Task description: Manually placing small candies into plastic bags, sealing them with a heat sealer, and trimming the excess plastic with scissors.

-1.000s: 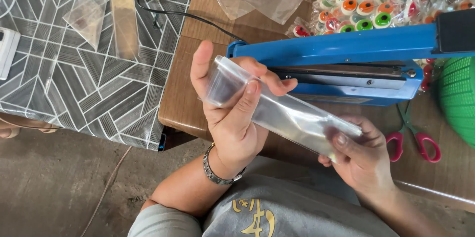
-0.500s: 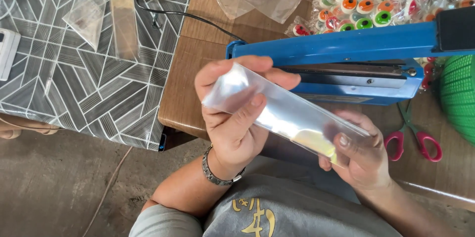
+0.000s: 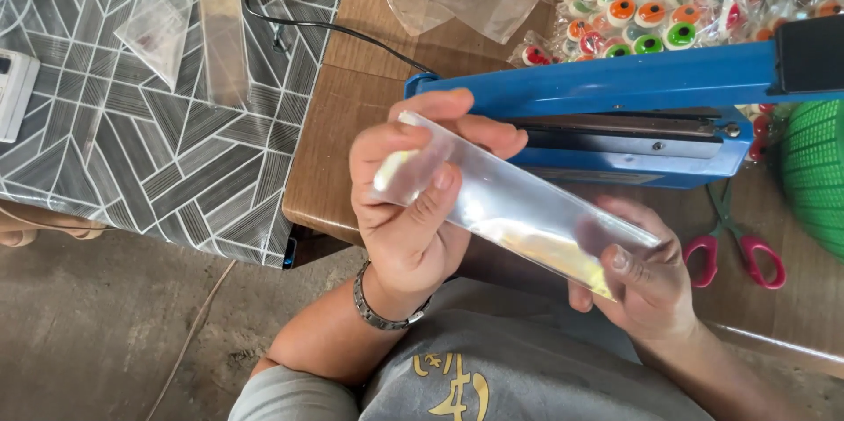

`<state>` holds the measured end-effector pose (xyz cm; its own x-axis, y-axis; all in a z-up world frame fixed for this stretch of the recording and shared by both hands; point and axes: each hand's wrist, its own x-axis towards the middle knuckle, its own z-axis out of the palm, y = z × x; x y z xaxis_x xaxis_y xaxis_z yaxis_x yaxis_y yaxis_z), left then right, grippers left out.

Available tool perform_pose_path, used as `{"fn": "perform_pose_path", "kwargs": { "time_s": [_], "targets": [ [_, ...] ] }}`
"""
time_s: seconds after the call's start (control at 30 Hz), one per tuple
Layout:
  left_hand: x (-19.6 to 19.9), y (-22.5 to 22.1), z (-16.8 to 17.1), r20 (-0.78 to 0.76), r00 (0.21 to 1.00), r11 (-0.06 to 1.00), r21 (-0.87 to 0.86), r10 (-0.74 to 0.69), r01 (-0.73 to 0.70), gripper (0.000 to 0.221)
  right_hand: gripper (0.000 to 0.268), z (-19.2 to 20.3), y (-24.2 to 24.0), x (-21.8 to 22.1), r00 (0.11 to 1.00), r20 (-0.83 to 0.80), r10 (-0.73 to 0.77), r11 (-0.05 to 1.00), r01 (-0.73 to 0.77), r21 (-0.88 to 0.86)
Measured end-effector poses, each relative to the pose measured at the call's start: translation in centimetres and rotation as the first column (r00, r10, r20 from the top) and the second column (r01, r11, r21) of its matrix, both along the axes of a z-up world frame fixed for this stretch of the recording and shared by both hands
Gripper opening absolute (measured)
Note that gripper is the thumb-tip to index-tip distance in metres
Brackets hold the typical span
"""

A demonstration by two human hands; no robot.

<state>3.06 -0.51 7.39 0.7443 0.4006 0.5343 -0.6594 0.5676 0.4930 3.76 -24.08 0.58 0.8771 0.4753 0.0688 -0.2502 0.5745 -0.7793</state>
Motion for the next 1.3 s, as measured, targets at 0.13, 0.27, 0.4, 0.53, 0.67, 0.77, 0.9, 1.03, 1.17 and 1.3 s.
{"fn": "perform_pose_path", "kwargs": {
  "time_s": [0.13,0.27,0.4,0.53,0.67,0.77,0.9,1.03,1.17,1.3],
  "targets": [
    [0.0,0.0,0.3,-0.01,1.0,0.999,-0.025,0.025,-0.025,0.036,0.044,0.7,0.2,0.1,0.999,0.001,0.055,0.998,-0.055,-0.006],
    [0.1,0.0,0.5,0.006,1.0,0.999,-0.025,0.026,-0.026,0.03,0.046,0.4,0.1,0.0,0.997,-0.037,0.068,0.998,-0.067,0.008],
    [0.2,-0.1,0.1,0.004,1.0,0.999,-0.043,-0.009,0.009,0.027,0.049,0.2,0.3,-0.2,0.998,0.002,0.056,0.998,-0.056,0.04],
    [0.1,-0.3,0.0,-0.011,0.999,0.998,-0.059,-0.035,0.035,0.024,0.049,0.3,0.4,-0.1,0.998,0.012,0.057,0.998,-0.057,0.032],
    [0.3,-0.3,-0.3,0.008,1.0,0.996,-0.09,-0.024,0.024,0.024,0.049,0.2,0.5,-0.2,0.999,0.002,0.034,0.999,-0.034,0.013],
    [0.3,-0.4,-0.2,0.008,1.0,0.999,-0.038,0.024,-0.023,0.031,0.048,0.3,0.9,-0.2,0.998,0.029,0.064,0.997,-0.065,0.043],
    [0.6,-0.5,0.7,-0.096,0.995,0.99,-0.133,0.022,-0.035,0.018,0.059,0.4,0.9,-0.6,0.999,-0.044,-0.006,1.0,0.007,0.027],
    [1.1,1.3,-0.3,-0.166,0.986,0.992,-0.112,0.035,-0.054,0.016,0.063,1.3,0.3,-0.1,0.998,-0.021,0.063,0.996,-0.061,0.071],
    [1.3,2.8,-0.2,-0.268,0.963,0.974,-0.211,0.022,-0.081,0.022,0.062,1.1,-0.7,0.0,0.997,0.028,0.075,0.995,-0.077,0.057],
    [1.2,2.8,0.3,-0.318,0.948,0.968,-0.245,-0.024,-0.058,0.02,0.05,-0.2,-0.8,-0.3,0.999,-0.002,0.034,0.995,-0.034,0.097]
  ]
}}
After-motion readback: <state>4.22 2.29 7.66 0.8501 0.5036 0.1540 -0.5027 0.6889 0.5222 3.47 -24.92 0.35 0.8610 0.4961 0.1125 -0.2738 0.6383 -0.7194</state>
